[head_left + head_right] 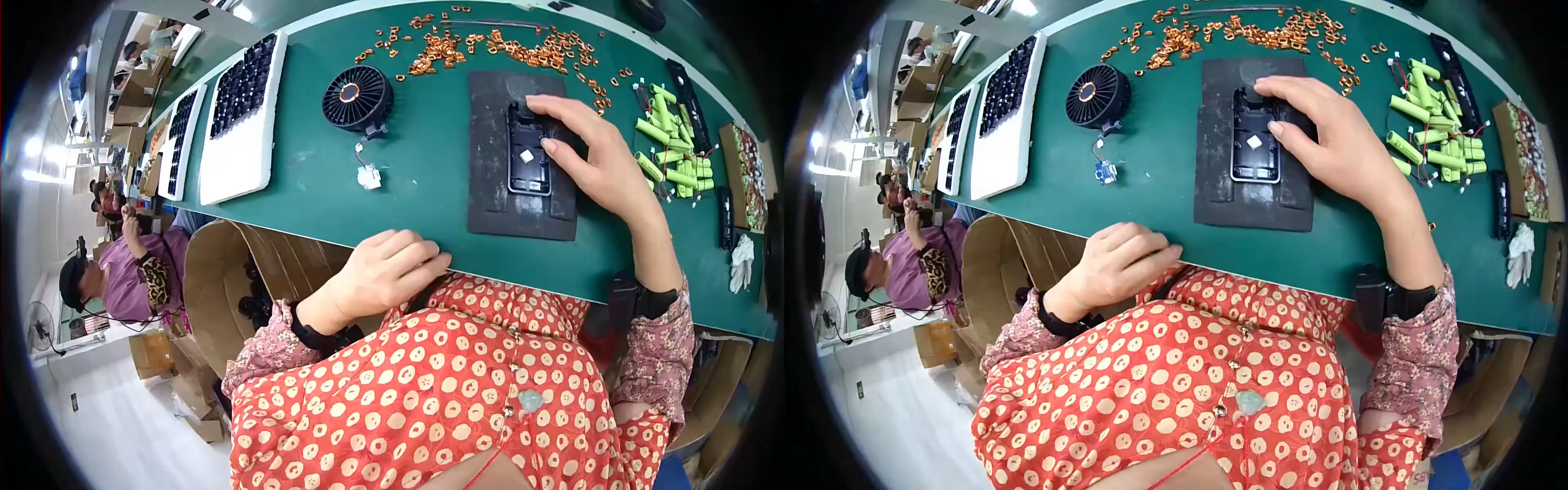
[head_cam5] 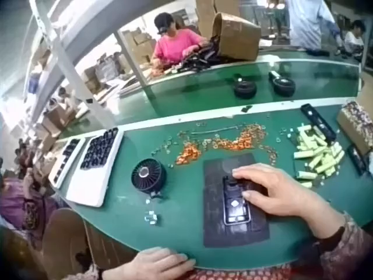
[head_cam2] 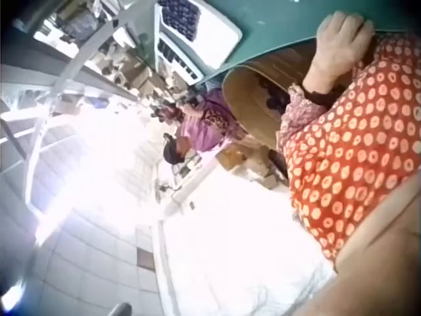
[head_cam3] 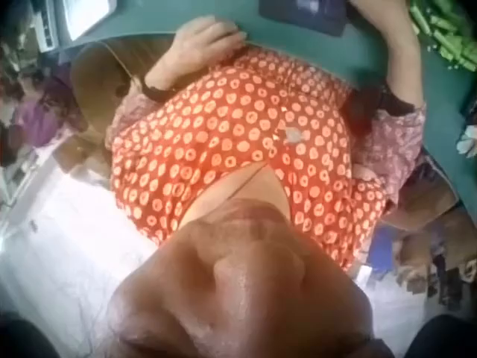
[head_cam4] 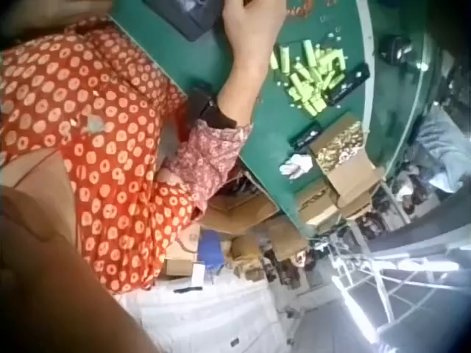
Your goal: Assembling handheld portable fans by installing batteries and testing components on a production line.
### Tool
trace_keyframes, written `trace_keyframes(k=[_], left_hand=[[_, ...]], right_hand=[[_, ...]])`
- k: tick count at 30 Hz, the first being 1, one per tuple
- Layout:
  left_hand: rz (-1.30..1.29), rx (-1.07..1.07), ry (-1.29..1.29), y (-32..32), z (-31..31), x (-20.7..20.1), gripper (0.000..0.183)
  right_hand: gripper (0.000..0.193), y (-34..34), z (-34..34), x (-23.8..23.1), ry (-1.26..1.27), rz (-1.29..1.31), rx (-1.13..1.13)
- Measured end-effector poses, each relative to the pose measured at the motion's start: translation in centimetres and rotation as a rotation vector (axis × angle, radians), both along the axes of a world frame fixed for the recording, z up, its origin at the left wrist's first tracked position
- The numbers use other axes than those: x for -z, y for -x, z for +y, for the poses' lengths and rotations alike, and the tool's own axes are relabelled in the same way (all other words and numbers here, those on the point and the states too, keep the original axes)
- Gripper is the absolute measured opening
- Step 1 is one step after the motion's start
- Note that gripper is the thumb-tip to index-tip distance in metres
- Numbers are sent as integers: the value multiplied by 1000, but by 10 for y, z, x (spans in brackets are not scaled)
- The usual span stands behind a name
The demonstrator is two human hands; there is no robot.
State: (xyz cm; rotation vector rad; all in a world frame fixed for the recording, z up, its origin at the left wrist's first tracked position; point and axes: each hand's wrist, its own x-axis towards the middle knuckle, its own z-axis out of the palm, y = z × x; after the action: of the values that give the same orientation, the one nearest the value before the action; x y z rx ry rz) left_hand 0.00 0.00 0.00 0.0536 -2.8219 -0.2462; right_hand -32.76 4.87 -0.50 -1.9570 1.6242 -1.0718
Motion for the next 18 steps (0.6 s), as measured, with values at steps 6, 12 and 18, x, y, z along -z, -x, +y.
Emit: trace_keyframes(k=[6,12,18], left_hand=[[187,-160,-366,15,-40,-30,10],[302,-821,-431,40,-241,-49,19],[292,-860,-759,85,-307,-34,21]], right_hand=[[39,-3,-4,-7,7,-21,-13],[40,-4,-1,-13,-27,-33,-5],[41,-1,-3,-13,-15,-11,-14]])
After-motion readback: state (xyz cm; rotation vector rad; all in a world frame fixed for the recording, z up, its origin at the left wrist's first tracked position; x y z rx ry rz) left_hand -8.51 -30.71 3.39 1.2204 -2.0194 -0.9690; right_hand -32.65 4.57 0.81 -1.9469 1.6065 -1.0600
